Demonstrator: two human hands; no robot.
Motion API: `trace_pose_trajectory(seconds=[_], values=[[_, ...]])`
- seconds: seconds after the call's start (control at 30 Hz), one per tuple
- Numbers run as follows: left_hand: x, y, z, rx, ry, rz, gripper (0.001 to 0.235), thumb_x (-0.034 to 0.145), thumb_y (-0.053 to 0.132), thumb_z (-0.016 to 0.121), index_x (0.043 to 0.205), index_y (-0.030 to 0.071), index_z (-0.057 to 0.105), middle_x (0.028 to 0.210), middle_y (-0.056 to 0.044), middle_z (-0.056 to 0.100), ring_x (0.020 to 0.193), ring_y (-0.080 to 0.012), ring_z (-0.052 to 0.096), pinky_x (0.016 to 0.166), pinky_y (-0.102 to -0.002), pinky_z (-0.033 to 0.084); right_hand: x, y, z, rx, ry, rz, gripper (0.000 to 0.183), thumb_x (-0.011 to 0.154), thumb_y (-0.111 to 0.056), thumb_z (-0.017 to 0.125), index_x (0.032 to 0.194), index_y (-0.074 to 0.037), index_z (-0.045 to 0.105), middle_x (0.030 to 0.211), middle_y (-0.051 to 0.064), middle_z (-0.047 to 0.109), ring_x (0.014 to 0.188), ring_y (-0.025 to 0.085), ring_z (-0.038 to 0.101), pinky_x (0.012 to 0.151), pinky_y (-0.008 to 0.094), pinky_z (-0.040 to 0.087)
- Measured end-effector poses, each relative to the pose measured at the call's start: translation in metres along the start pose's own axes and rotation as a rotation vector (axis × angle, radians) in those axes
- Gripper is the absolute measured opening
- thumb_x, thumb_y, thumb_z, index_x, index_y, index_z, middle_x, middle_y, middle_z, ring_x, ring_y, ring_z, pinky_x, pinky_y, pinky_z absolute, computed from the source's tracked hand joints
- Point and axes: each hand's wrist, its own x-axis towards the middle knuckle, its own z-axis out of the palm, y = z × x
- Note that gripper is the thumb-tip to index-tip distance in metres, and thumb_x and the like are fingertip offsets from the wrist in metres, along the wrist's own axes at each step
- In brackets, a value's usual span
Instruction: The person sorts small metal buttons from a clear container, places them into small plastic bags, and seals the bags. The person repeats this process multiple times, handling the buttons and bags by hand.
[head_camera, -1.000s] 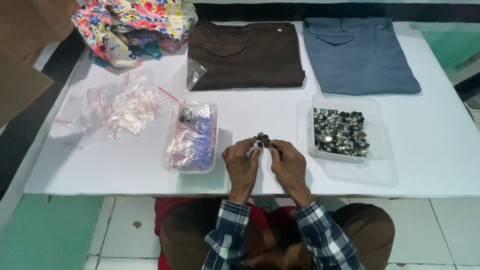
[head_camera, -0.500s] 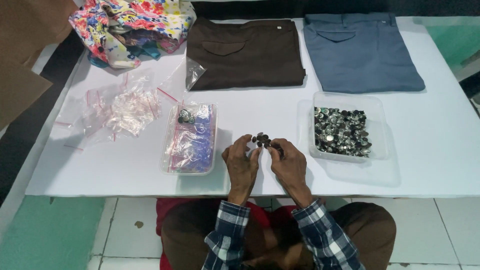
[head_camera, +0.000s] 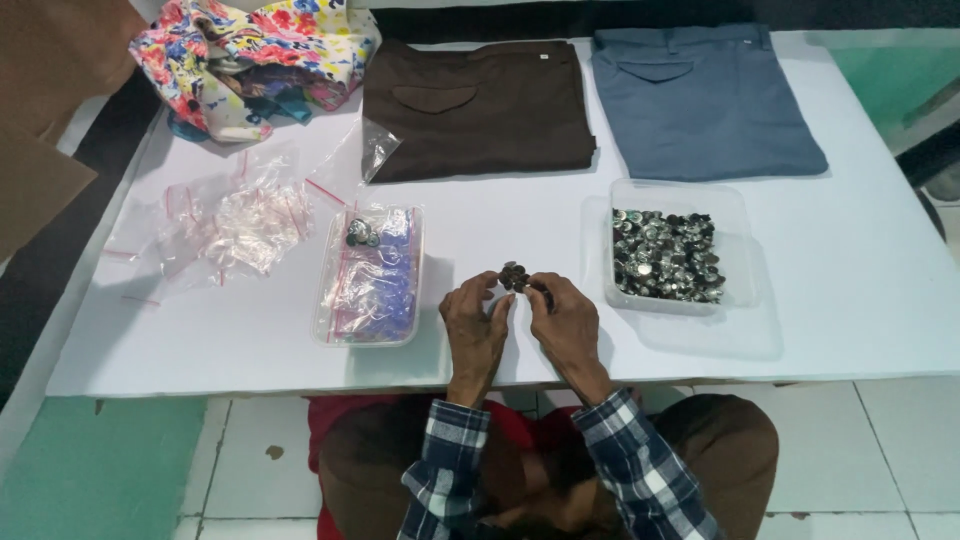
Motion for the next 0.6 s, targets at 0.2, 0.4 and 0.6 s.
trace_pose_trajectory(seconds=[0.2,0.4,0.6], values=[[0.001,0.042,0.001,-0.088,0.114,0.039,0.028,0.088,0.017,0.078,0.114,0.012,0.068,0.106,-0.005,0.072,0.097,-0.0277,0.070,0.092,-0.043,0.047,-0.025,-0.036,-0.042,0.099,0.210,-0.237,0.013,0.099,-0.012,0.066,0.107,-0.006,0.074,0.083,0.010,0.073,0.062,0.024,0.072,0.049,0.030,0.059],[0.025,0.103,0.051,-0.048,-0.096,0.395,0.014,0.092,0.010,0.073,0.106,0.012,0.073,0.099,-0.003,0.074,0.100,-0.0230,0.072,0.092,-0.036,0.052,0.026,0.017,-0.137,-0.116,0.403,-0.362,0.007,0.100,-0.007,0.070,0.102,-0.003,0.075,0.077,0.010,0.071,0.055,0.019,0.063,0.048,0.030,0.053],[0.072,0.106,0.138,0.399,-0.484,0.490,0.033,0.088,-0.002,0.065,0.113,0.019,0.072,0.102,0.000,0.071,0.095,-0.0215,0.073,0.083,-0.033,0.058,0.088,0.052,-0.186,-0.404,-0.354,0.004,0.027,0.089,0.000,0.066,0.114,-0.001,0.077,0.107,0.020,0.076,0.103,0.037,0.072,0.092,0.042,0.056]])
